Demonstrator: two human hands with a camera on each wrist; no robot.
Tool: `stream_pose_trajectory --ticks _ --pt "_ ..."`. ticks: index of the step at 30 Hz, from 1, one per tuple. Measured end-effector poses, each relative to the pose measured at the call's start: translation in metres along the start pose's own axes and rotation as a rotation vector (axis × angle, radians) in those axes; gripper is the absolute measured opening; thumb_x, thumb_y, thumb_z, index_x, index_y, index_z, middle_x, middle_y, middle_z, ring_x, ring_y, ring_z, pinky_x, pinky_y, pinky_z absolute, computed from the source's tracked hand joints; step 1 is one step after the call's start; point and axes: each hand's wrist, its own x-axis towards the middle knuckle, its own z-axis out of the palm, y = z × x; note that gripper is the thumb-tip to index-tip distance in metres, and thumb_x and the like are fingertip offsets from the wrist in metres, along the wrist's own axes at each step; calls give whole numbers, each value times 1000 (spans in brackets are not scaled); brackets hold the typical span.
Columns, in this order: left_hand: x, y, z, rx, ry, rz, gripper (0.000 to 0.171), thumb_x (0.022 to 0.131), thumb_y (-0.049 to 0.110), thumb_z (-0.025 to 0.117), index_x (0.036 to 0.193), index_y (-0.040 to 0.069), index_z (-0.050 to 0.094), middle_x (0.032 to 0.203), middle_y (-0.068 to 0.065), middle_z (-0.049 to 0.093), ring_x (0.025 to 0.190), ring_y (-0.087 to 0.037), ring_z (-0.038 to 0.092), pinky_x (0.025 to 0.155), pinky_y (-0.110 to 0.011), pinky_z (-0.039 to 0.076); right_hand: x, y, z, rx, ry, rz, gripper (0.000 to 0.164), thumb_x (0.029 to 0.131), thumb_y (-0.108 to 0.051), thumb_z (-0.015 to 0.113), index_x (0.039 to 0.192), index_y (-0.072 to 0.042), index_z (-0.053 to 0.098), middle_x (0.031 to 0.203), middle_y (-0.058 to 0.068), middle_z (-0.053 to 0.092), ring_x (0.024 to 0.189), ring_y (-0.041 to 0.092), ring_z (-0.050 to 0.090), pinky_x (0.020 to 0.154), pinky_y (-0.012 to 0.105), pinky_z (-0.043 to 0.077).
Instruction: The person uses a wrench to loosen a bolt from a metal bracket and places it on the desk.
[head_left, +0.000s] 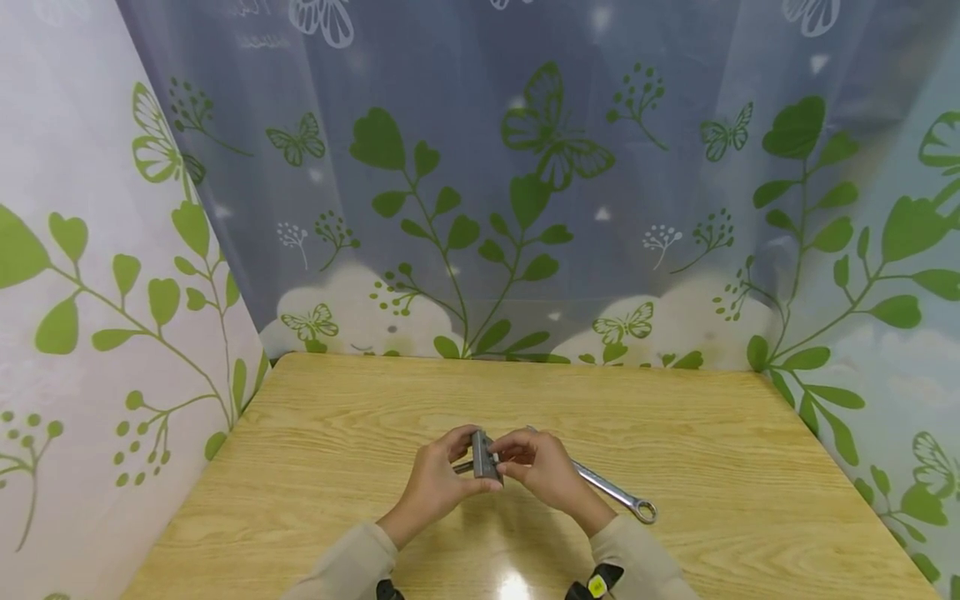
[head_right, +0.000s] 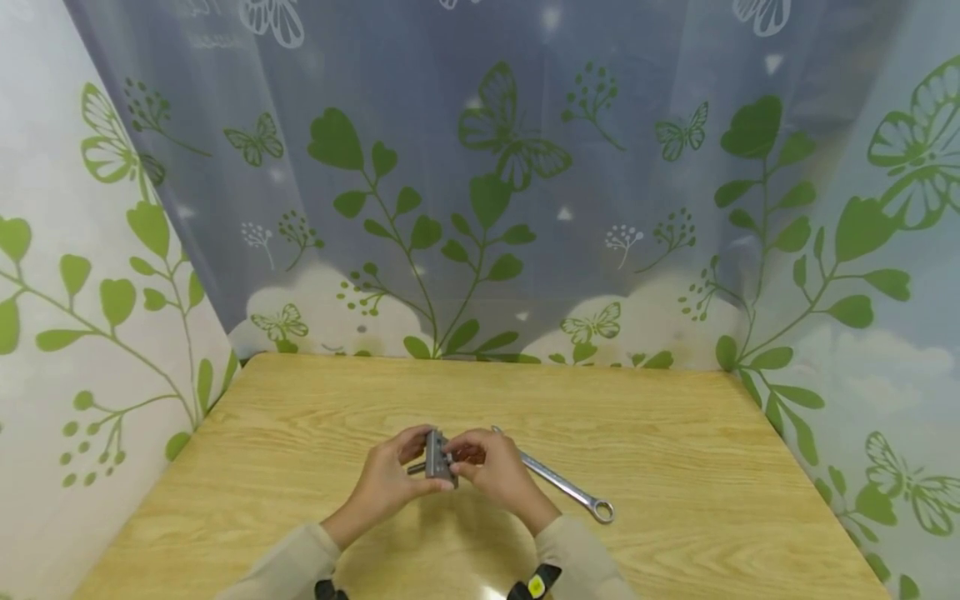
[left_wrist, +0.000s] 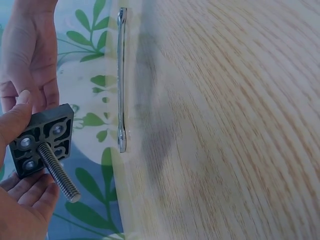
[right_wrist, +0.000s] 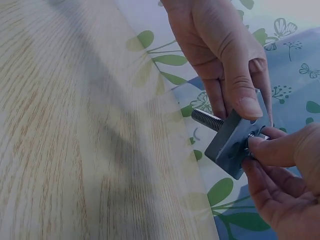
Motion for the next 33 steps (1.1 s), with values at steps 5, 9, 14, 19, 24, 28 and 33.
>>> stream_pose_trajectory --ticks 5,9,14,19,24,28,33 --pt "0 -1 0 8 6 3 77 67 26 87 130 -2 53 122 -18 63 112 -29 63 93 -41 53 -1 5 -2 25 14 22 25 89 -10 68 113 -5 67 110 12 67 96 24 65 85 30 56" --pt "0 -1 1 20 17 -1 78 66 27 87 130 -2 53 123 -19 62 111 -30 63 94 -42 53 -1 9 -3 101 8 143 30 94 -24 62 112 0 66 104 13 67 91 23 66 82 34 58" --pt "0 0 2 41 22 3 78 65 22 88 129 -3 53 124 -20 61 113 -31 62 94 -41 52 -1 8 -1 198 -51 334 44 99 -35 53 105 7 64 86 11 65 75 17 63 76 39 59" --pt "-1 1 3 77 4 9 77 64 20 89 129 -1 54 125 -19 61 114 -30 61 94 -41 52 1 3 4 171 -37 394 51 98 -42 51 95 6 65 73 4 62 63 10 59 61 28 55" --pt "-1 1 4 79 -4 21 75 66 20 88 130 0 54 126 -19 61 114 -30 61 93 -41 53 3 -1 3 134 -20 382 45 96 -38 57 88 5 67 68 2 63 61 10 59 60 28 55" --pt "0 0 3 63 -10 23 76 66 22 87 130 -2 53 126 -20 60 114 -31 61 93 -42 53 3 -1 -3 120 -45 296 31 93 -26 64 101 4 67 82 6 66 75 14 63 73 36 59" --pt "0 1 2 48 -12 16 76 66 26 87 129 0 54 126 -19 61 114 -29 61 92 -40 53 2 0 -6 48 -51 159 21 87 -5 69 108 -2 67 98 10 67 86 17 61 74 30 55"
